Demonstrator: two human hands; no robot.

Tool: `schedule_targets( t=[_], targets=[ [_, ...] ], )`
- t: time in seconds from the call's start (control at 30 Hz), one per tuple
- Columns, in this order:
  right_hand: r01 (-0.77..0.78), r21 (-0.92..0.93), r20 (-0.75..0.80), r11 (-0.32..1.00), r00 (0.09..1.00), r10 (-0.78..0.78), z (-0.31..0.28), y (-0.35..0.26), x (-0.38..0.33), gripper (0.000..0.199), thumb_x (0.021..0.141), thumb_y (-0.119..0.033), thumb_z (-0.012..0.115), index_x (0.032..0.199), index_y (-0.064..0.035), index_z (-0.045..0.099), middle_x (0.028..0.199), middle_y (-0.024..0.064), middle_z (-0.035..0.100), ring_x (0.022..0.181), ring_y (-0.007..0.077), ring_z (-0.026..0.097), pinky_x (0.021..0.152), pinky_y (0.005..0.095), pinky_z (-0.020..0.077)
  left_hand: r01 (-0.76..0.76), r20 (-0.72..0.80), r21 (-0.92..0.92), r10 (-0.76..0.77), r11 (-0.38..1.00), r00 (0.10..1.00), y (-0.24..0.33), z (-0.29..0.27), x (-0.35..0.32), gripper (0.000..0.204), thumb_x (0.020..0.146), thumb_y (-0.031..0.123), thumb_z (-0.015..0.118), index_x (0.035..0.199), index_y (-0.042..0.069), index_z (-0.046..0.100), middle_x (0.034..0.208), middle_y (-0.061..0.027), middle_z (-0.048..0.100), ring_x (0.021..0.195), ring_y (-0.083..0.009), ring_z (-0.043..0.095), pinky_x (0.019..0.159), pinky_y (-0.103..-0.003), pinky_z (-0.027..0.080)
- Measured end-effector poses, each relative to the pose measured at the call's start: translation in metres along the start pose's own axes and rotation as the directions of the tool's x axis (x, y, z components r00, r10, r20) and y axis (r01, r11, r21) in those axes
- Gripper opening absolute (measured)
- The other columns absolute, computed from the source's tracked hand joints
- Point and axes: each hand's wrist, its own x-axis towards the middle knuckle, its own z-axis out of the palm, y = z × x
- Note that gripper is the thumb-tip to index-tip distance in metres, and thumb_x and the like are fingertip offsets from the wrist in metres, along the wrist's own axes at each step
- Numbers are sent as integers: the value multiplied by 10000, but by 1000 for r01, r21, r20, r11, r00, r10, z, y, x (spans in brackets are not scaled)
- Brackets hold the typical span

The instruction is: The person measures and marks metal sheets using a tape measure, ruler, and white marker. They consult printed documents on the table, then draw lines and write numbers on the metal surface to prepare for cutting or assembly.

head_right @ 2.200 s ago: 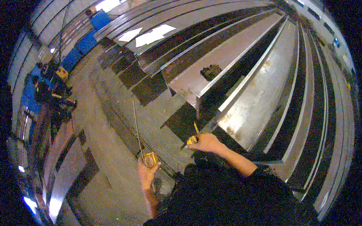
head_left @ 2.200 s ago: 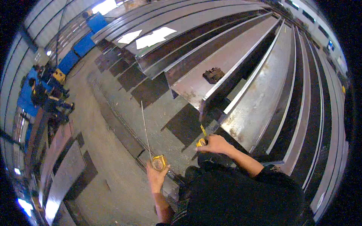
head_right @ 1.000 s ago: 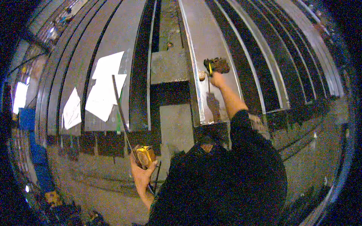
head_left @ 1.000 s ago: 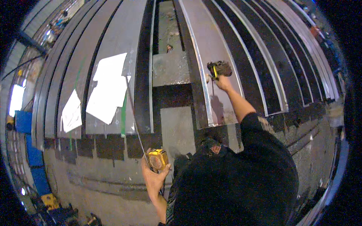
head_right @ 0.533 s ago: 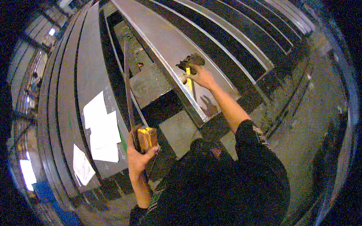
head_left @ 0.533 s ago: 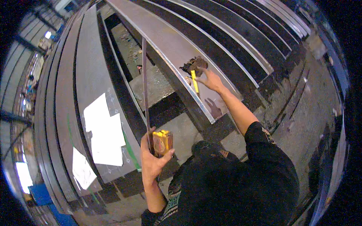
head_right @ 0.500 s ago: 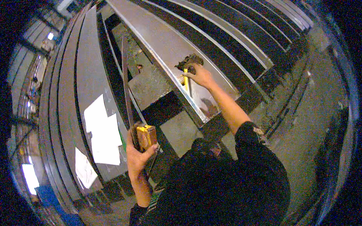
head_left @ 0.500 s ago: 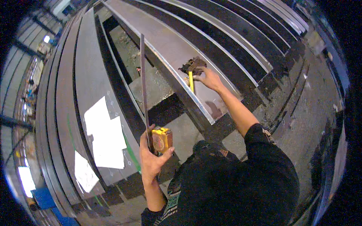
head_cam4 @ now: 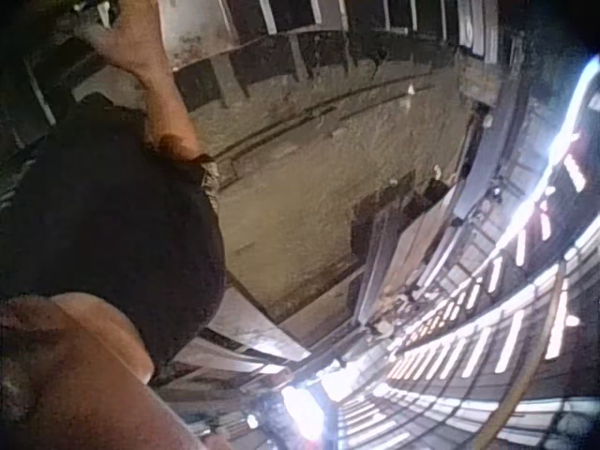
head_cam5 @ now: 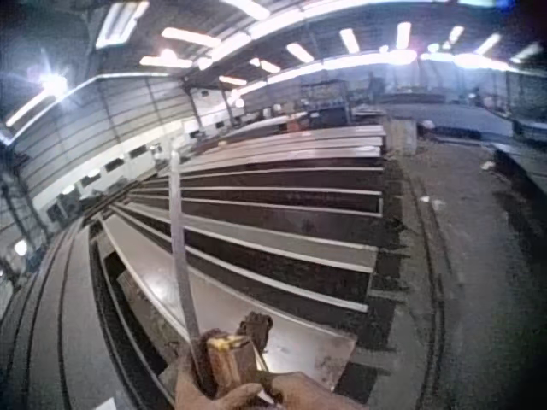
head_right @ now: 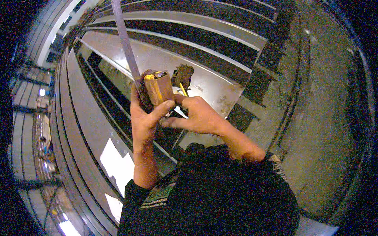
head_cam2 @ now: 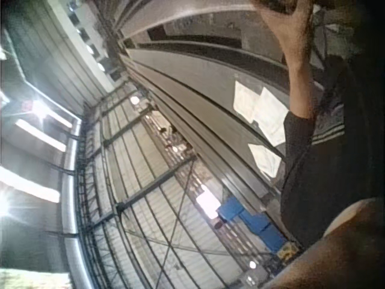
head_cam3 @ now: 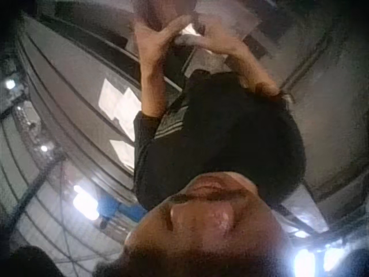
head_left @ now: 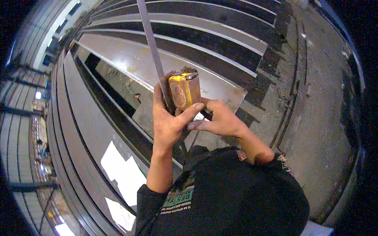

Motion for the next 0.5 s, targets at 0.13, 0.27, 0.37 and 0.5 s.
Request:
schedule_targets(
  t=[0.13, 0.27, 0.37, 0.5],
  targets=[
    [-12, 182, -141, 983, 989, 38, -26, 7, 8, 656, 816, -455, 702, 1268, 1, 565, 1180, 160, 654, 1108, 246, 608, 981, 360, 440, -19, 146, -88, 31, 996, 989, -26, 10, 39, 797, 707, 57, 817, 1363, -15, 371, 1235, -134, 534, 1149, -222, 552, 997, -364, 460],
    [-5, 360, -285, 933, 952, 115, -33, 26, 32, 658, 847, -529, 651, 1224, 6, 591, 1170, 105, 643, 1119, 204, 574, 973, 327, 437, 59, 326, -189, 6, 980, 945, -57, 2, 88, 813, 707, 70, 802, 1393, -23, 376, 1358, -144, 493, 1236, -243, 511, 1050, -374, 421],
    [-52, 606, -331, 794, 891, 311, -26, 29, 66, 588, 857, -535, 647, 1188, -49, 617, 1087, 33, 646, 1056, 141, 586, 909, 285, 463, 67, 359, -196, 8, 978, 933, -74, -16, 119, 640, 772, 35, 743, 1343, -33, 462, 1311, -141, 551, 1126, -219, 571, 978, -348, 462],
    [23, 535, -502, 845, 813, 296, -23, 48, 119, 537, 855, -497, 668, 1185, -74, 631, 1065, 6, 663, 983, 136, 620, 886, 297, 485, 264, 372, -178, -184, 948, 910, -97, -46, 161, 410, 899, 64, 616, 1292, -20, 541, 1189, -98, 627, 702, -58, 550, 619, -197, 459]
  ],
)
